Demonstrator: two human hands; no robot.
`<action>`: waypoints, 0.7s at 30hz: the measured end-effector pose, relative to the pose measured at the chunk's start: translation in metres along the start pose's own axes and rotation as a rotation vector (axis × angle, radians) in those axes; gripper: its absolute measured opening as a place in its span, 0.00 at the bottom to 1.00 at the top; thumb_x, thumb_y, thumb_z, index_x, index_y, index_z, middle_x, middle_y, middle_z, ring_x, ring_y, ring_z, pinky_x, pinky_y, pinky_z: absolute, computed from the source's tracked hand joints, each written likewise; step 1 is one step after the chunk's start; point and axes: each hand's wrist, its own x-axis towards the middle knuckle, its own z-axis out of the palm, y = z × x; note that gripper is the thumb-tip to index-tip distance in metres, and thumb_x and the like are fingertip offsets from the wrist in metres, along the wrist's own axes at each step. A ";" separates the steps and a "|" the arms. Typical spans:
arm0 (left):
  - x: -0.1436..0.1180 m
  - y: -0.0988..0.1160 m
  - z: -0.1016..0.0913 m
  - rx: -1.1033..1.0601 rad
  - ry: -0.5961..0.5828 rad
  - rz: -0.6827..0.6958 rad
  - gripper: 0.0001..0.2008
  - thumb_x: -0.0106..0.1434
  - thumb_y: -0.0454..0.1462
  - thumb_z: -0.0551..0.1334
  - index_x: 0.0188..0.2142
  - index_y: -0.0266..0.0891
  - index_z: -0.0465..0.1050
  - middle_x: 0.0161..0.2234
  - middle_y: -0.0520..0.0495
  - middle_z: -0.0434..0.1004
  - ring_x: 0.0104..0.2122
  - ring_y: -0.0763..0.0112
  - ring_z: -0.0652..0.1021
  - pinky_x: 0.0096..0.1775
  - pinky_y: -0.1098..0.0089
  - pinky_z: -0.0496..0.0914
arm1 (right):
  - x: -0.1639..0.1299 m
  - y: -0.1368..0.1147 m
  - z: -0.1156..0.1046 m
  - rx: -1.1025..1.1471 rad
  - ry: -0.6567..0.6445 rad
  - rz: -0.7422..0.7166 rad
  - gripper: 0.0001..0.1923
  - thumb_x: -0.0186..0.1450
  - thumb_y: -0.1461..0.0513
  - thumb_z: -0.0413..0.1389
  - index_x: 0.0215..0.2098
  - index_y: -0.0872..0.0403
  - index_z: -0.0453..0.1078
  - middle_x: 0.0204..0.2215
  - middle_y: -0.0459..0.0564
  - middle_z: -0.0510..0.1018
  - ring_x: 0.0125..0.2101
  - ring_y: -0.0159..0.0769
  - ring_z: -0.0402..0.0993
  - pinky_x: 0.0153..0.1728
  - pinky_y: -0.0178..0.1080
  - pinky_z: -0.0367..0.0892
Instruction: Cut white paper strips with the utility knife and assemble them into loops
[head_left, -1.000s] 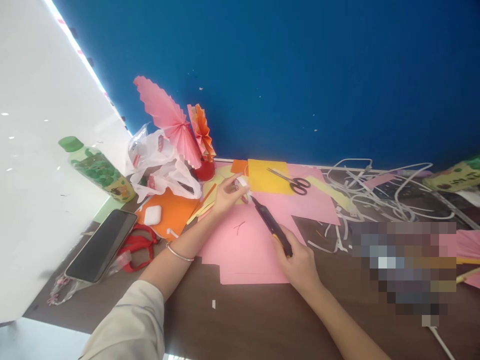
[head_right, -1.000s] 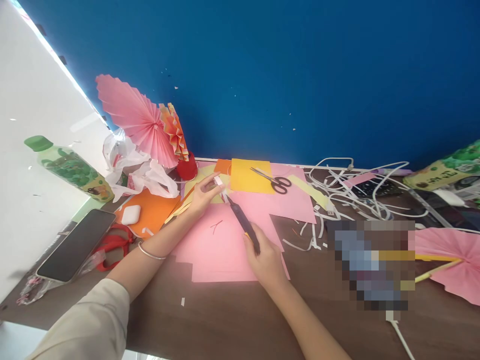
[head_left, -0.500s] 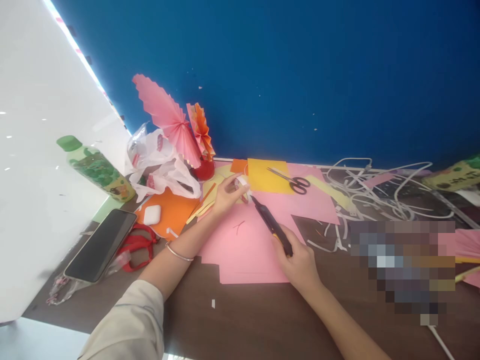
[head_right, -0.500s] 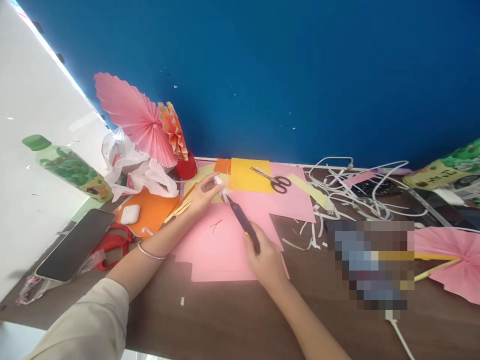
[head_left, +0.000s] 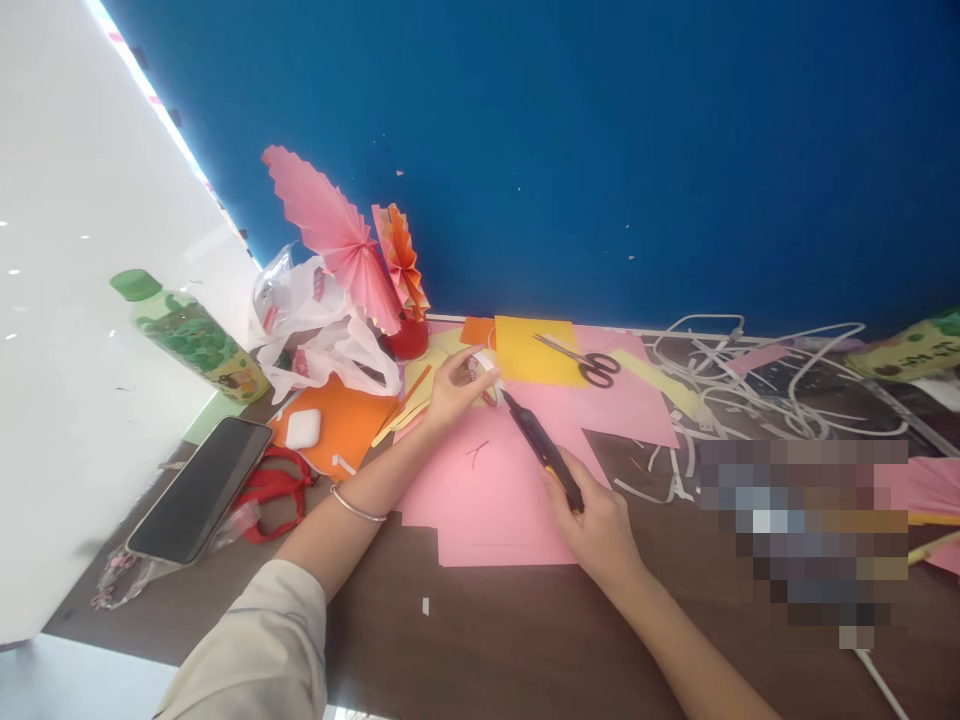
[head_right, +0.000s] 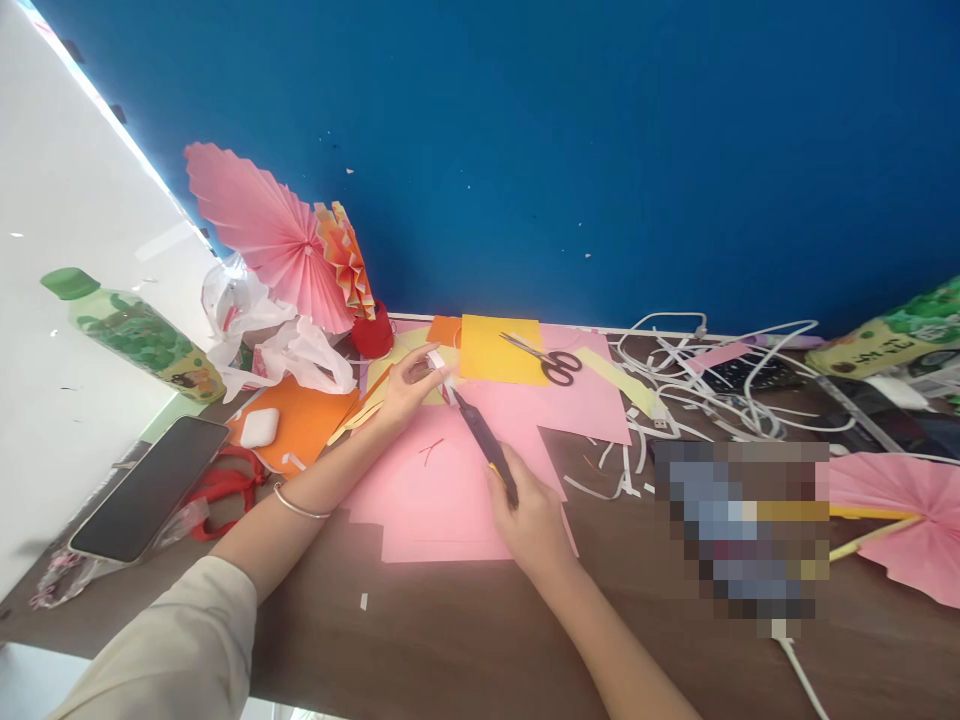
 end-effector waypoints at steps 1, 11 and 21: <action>0.000 0.001 0.000 0.009 0.000 -0.006 0.21 0.51 0.41 0.66 0.44 0.37 0.71 0.38 0.46 0.72 0.31 0.71 0.77 0.40 0.69 0.70 | 0.000 0.000 0.000 0.005 -0.007 0.004 0.17 0.64 0.56 0.45 0.47 0.54 0.66 0.29 0.50 0.79 0.22 0.36 0.74 0.25 0.36 0.68; -0.001 0.005 0.002 0.009 0.008 -0.040 0.21 0.51 0.42 0.66 0.44 0.35 0.71 0.32 0.47 0.74 0.30 0.71 0.76 0.37 0.71 0.70 | -0.001 -0.002 0.001 0.037 -0.020 0.028 0.17 0.64 0.57 0.46 0.47 0.54 0.66 0.30 0.51 0.79 0.22 0.37 0.74 0.25 0.37 0.68; 0.001 0.002 0.000 0.042 0.028 -0.019 0.19 0.54 0.41 0.64 0.44 0.34 0.70 0.31 0.49 0.72 0.31 0.73 0.75 0.37 0.74 0.68 | 0.000 -0.004 0.002 0.071 -0.034 0.029 0.16 0.64 0.57 0.46 0.47 0.54 0.66 0.32 0.50 0.79 0.24 0.36 0.75 0.27 0.36 0.70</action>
